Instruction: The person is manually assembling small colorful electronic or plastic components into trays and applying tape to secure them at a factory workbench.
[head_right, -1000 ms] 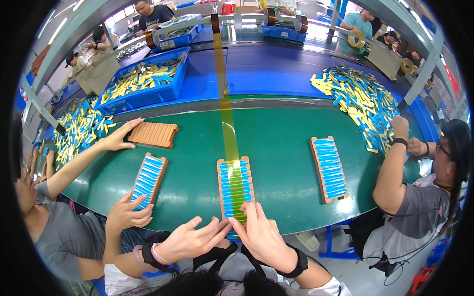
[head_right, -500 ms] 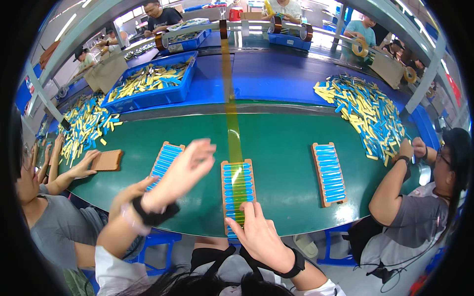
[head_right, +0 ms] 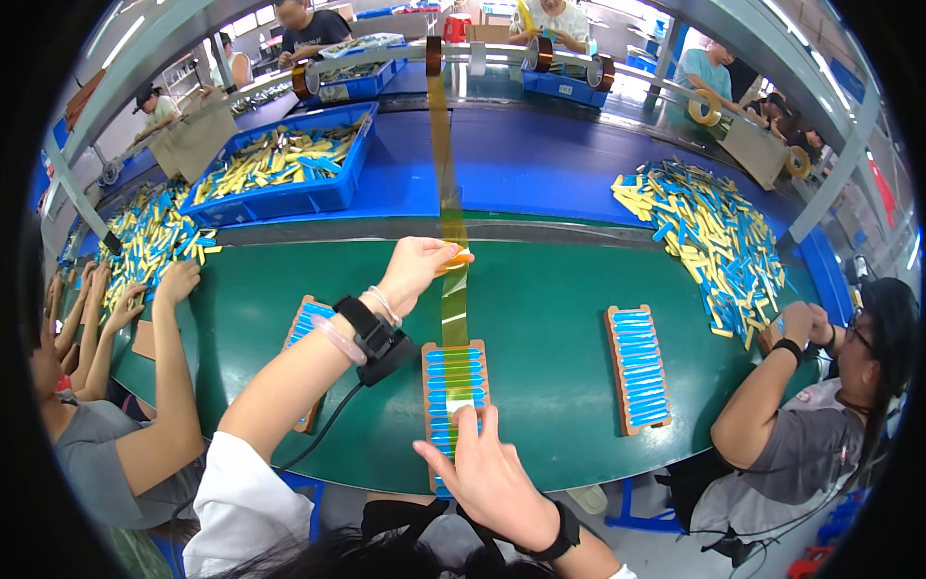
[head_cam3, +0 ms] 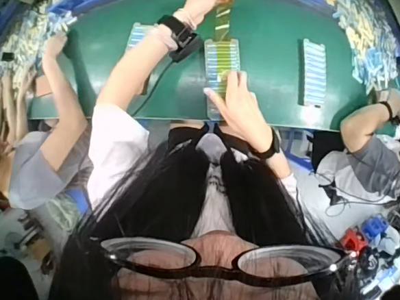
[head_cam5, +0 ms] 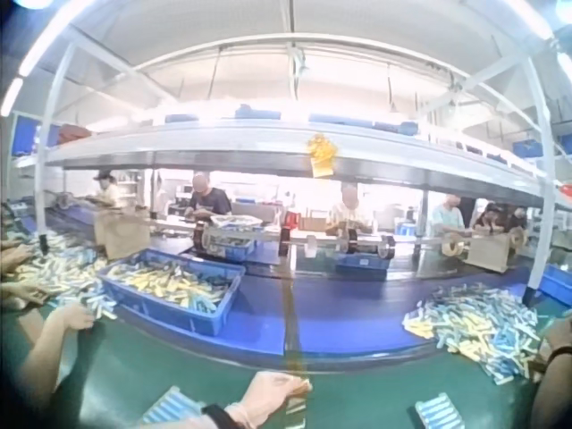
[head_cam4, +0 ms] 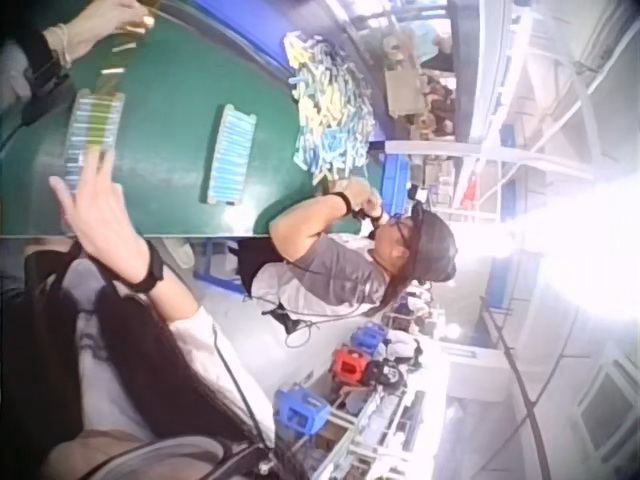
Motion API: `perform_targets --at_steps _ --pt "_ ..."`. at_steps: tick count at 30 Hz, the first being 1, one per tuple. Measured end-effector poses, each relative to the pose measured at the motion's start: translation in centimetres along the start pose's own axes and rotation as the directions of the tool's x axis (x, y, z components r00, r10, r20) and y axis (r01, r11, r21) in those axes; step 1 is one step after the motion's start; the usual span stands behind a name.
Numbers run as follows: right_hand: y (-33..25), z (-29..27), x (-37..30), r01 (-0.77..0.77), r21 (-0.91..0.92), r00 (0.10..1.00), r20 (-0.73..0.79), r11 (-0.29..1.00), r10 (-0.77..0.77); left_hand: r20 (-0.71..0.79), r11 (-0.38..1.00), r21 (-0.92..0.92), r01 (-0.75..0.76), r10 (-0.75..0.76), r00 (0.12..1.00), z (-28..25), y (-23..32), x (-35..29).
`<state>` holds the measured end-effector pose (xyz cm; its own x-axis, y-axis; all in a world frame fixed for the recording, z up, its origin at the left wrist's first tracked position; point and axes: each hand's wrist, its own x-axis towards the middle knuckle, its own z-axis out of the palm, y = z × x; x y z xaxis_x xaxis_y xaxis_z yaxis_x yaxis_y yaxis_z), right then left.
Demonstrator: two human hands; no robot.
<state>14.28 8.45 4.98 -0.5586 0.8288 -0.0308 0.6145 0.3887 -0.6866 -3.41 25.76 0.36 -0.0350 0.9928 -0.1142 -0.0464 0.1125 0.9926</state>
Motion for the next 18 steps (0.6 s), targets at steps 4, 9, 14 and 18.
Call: perform_targets --at_steps 4,9,14,18 --pt "1.0 -0.1 3.8 -0.019 -0.022 1.000 -0.024 1.000 0.019 -0.045 0.988 0.078 -0.131 0.134 0.990 1.2 0.2 -1.1" --pt "2.0 -1.0 11.4 0.013 -0.206 0.998 -0.051 0.978 -0.024 -0.065 0.966 0.221 -0.134 0.151 0.986 -0.3 -2.3 -0.9" --pt "1.7 -4.3 11.0 -0.026 -0.050 0.995 -0.100 0.998 0.021 0.053 0.979 0.197 0.053 -0.065 0.996 -1.6 0.4 -1.6" --pt "4.4 -5.7 8.5 -0.090 0.078 0.985 -0.138 0.993 0.100 0.344 0.890 0.169 -0.423 0.349 0.872 -3.4 4.0 -2.0"
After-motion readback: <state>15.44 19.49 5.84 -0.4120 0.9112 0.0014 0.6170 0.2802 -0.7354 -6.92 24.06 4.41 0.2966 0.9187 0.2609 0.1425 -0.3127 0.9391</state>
